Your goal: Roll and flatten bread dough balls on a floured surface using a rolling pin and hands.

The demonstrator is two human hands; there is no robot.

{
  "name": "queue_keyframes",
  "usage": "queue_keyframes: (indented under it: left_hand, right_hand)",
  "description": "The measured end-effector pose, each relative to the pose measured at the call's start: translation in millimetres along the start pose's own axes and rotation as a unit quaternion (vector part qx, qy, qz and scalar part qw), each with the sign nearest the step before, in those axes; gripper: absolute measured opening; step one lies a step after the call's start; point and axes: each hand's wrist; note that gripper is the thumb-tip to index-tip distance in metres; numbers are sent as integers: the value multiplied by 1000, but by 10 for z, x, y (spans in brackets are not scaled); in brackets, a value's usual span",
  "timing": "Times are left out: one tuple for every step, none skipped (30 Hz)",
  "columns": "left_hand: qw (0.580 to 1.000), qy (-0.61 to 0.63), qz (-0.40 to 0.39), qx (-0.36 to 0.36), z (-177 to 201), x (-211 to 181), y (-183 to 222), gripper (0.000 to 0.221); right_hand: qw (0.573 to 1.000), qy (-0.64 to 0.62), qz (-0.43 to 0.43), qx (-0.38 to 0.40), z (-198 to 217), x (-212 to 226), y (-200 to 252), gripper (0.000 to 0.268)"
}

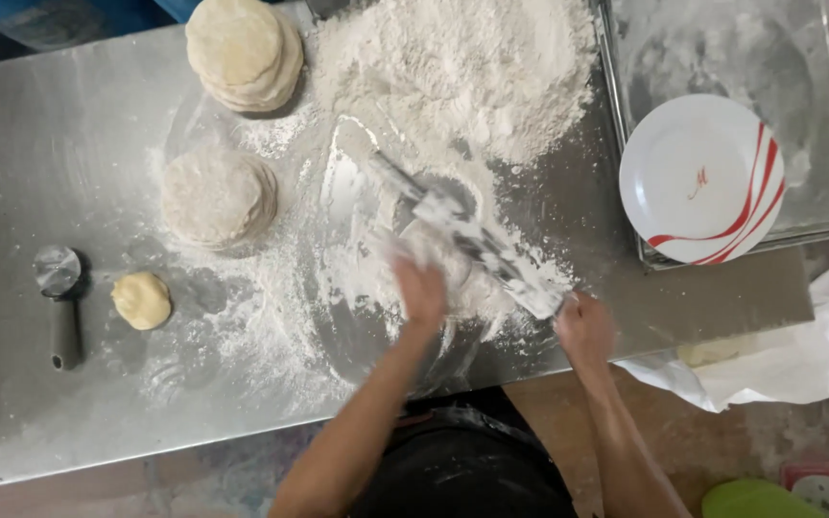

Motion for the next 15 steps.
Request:
queue_keyframes:
  left_hand:
    - [1000, -3, 1, 2, 135, 121, -239, 73]
    - [993, -14, -20, -111, 274, 238, -483, 69]
    - [974, -23, -43, -223, 409, 350, -736, 66]
    - [974, -25, -43, -221, 583, 381, -875, 66]
    - [982, 90, 59, -154, 760, 397, -1038, 45]
    - [964, 203, 156, -78, 938, 409, -1212, 43]
    - [964, 203, 155, -76, 861, 638, -1263, 43]
    - [992, 80, 99, -20, 782, 866, -1327, 26]
    - [998, -43, 42, 37, 684, 1095, -1387, 27]
    - [997, -41, 42, 39, 587, 1159, -1409, 27]
    - [991, -104, -84, 4, 498, 1234, -1429, 21]
    - [963, -165, -210, -29, 407, 1311, -1449, 17]
    - [963, -165, -212, -29, 350, 1171, -1621, 17]
    - [963, -179, -193, -47, 292, 1040, -1784, 12]
    - [965, -194, -168, -56, 245, 969, -1797, 10]
  right_hand:
    - [1000, -1, -3, 3, -98, 18, -32, 35]
    - [999, 30, 11, 21, -196, 42, -65, 35]
    - [997, 60, 26, 38, -290, 70, -103, 35]
    - [997, 59, 23, 39, -355, 65, -65, 35]
    - [996, 69, 49, 35, -420, 80, -48, 35]
    - [994, 78, 75, 31, -486, 105, -36, 36]
    - [994, 78, 74, 30, -489, 161, 29, 36]
    - [994, 61, 88, -9, -496, 225, 85, 31]
    - [992, 46, 103, -48, -489, 281, 128, 27]
    - [992, 48, 102, -48, -475, 329, 73, 27]
    - [990, 53, 94, -86, -474, 375, 27, 21]
    - [987, 58, 86, -123, -477, 419, -19, 16]
    - [987, 56, 85, -124, -462, 542, -214, 16]
    - [984, 69, 85, -143, -452, 657, -400, 14]
    - [981, 89, 80, -155, -410, 689, -452, 12]
Point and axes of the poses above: each hand's wrist, its own y-axis away from the middle knuckle, its own z-axis out of the back of the hand, x = y × z, and after that the axes turned 5 degrees about -x, right-handed
